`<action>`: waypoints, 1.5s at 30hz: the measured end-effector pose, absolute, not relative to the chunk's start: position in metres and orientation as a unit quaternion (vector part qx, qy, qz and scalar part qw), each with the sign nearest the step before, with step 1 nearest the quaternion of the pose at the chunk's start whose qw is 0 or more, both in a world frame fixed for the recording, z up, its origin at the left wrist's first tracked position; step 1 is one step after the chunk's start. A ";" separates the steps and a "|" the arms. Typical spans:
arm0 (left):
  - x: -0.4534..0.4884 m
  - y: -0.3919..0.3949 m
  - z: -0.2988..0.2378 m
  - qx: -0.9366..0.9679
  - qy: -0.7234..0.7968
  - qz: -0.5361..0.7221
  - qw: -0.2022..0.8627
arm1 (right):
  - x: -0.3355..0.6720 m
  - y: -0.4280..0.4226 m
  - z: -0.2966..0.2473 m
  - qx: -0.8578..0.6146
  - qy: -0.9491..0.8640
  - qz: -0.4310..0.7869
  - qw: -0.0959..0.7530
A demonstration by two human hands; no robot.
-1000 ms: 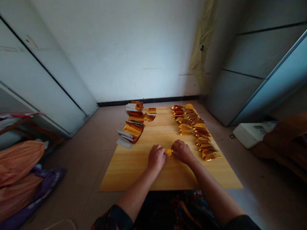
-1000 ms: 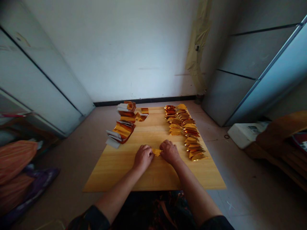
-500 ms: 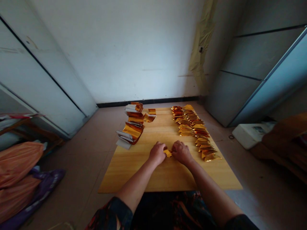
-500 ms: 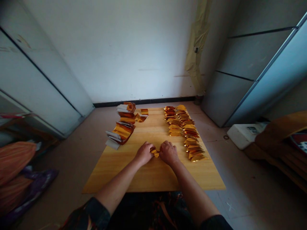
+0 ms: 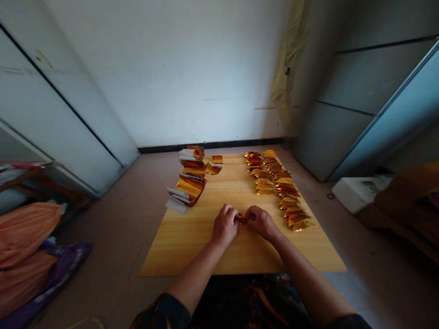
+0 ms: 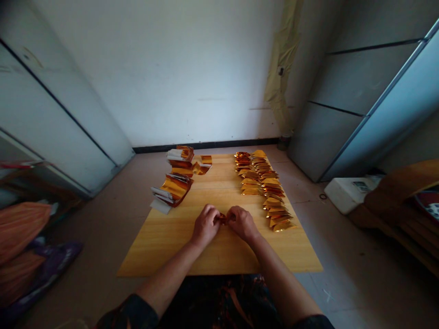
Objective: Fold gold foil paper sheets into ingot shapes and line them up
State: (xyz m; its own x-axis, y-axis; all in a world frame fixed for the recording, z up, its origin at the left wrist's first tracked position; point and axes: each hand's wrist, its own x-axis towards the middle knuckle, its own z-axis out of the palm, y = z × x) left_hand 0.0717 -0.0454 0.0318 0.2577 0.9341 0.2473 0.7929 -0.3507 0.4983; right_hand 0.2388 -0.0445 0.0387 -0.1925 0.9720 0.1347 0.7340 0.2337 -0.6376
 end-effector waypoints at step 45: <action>0.071 -0.036 0.021 0.836 0.420 0.341 0.090 | 0.241 -0.030 0.042 -0.668 -0.584 0.252 0.386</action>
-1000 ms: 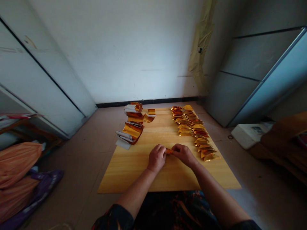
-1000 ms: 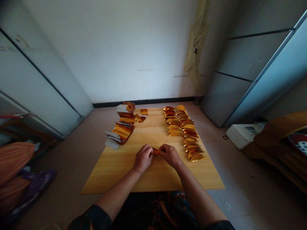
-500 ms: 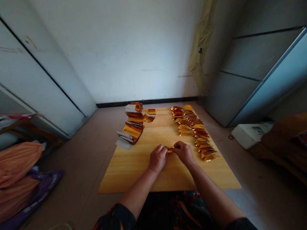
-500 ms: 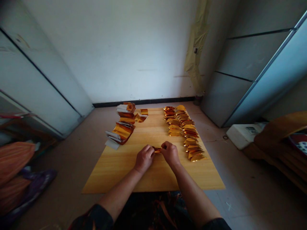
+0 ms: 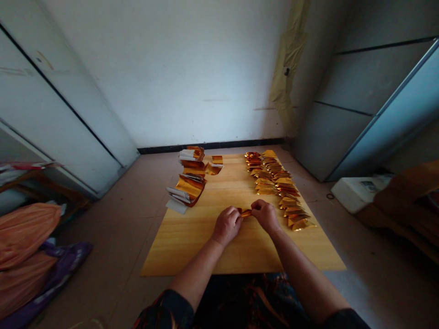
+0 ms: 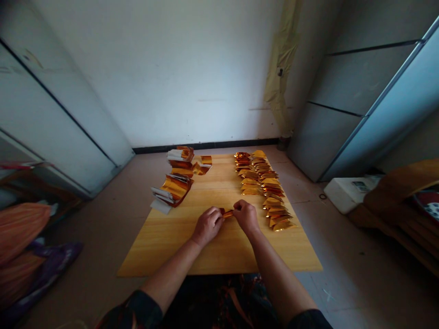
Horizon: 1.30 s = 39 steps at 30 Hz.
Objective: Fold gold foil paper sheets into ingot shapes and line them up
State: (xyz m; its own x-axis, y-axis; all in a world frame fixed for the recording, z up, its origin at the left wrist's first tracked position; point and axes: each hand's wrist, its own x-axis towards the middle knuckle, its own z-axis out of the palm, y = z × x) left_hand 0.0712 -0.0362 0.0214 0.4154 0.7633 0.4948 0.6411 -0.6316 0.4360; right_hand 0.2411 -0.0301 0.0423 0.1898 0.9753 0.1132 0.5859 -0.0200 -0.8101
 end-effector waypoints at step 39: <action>0.097 -0.012 0.021 0.725 0.536 0.403 0.159 | 0.252 -0.034 0.020 -0.513 -0.717 0.030 0.471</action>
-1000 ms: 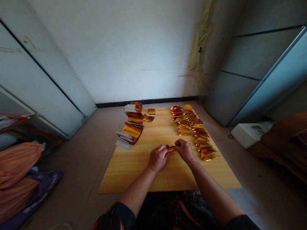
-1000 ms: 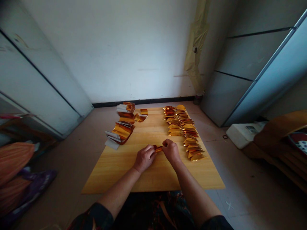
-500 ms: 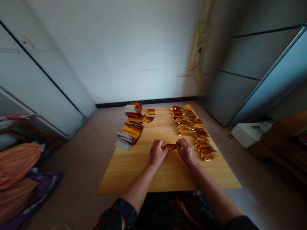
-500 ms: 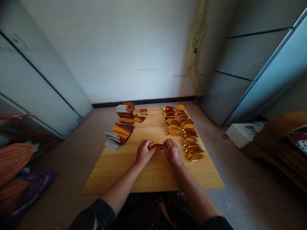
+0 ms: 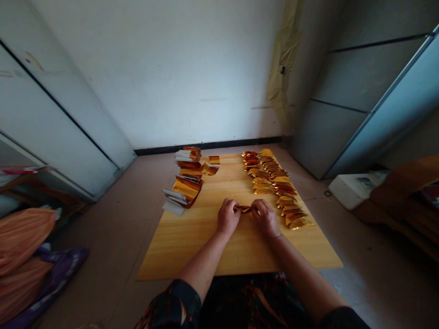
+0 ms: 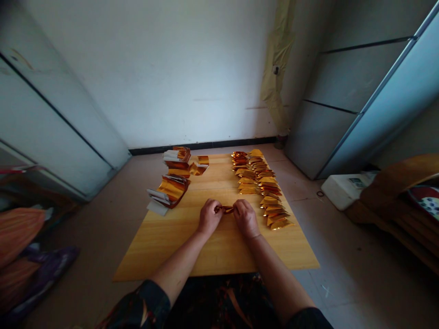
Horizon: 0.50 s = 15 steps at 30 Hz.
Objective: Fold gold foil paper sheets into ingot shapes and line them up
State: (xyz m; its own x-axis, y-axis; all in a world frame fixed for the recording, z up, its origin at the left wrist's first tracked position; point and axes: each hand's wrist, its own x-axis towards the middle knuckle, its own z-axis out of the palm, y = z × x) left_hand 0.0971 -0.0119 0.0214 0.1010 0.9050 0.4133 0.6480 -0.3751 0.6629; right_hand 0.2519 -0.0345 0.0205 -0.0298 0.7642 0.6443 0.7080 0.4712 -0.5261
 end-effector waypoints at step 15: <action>0.094 -0.009 0.023 0.727 0.521 0.411 0.179 | 0.250 -0.034 0.019 -0.508 -0.718 0.027 0.475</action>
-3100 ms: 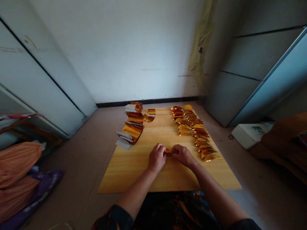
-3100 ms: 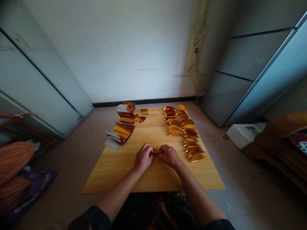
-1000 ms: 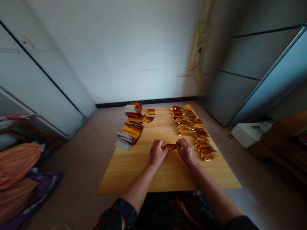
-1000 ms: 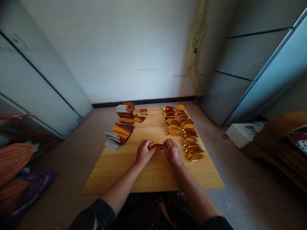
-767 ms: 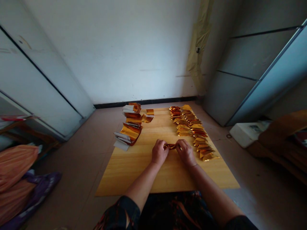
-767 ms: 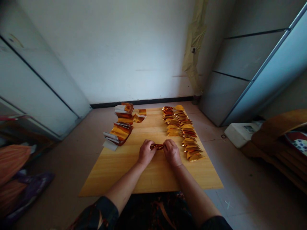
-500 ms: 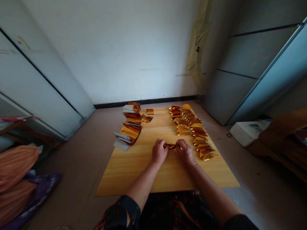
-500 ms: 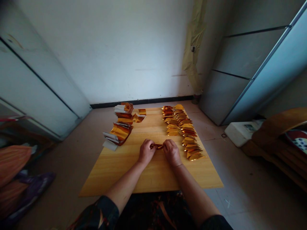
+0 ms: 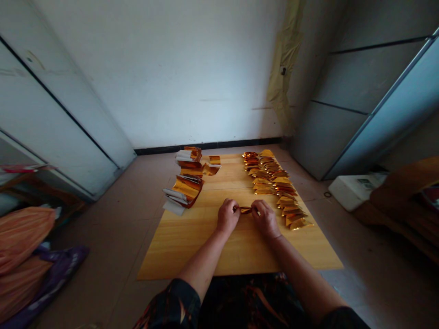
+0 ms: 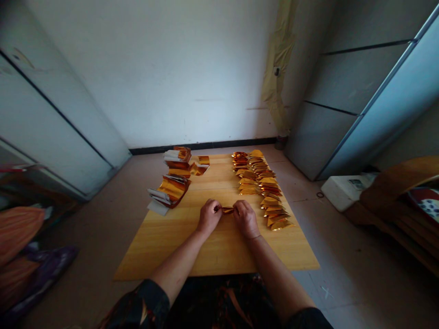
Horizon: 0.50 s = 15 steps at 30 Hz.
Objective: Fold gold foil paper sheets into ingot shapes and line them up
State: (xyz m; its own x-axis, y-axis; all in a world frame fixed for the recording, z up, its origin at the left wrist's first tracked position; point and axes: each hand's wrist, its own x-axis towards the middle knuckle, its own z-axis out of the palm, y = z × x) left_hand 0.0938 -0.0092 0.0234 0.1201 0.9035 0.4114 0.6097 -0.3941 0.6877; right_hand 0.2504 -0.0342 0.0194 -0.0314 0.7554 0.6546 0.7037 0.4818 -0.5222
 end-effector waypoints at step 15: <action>0.095 -0.005 0.020 0.724 0.517 0.418 0.185 | 0.250 -0.034 0.017 -0.508 -0.720 0.035 0.471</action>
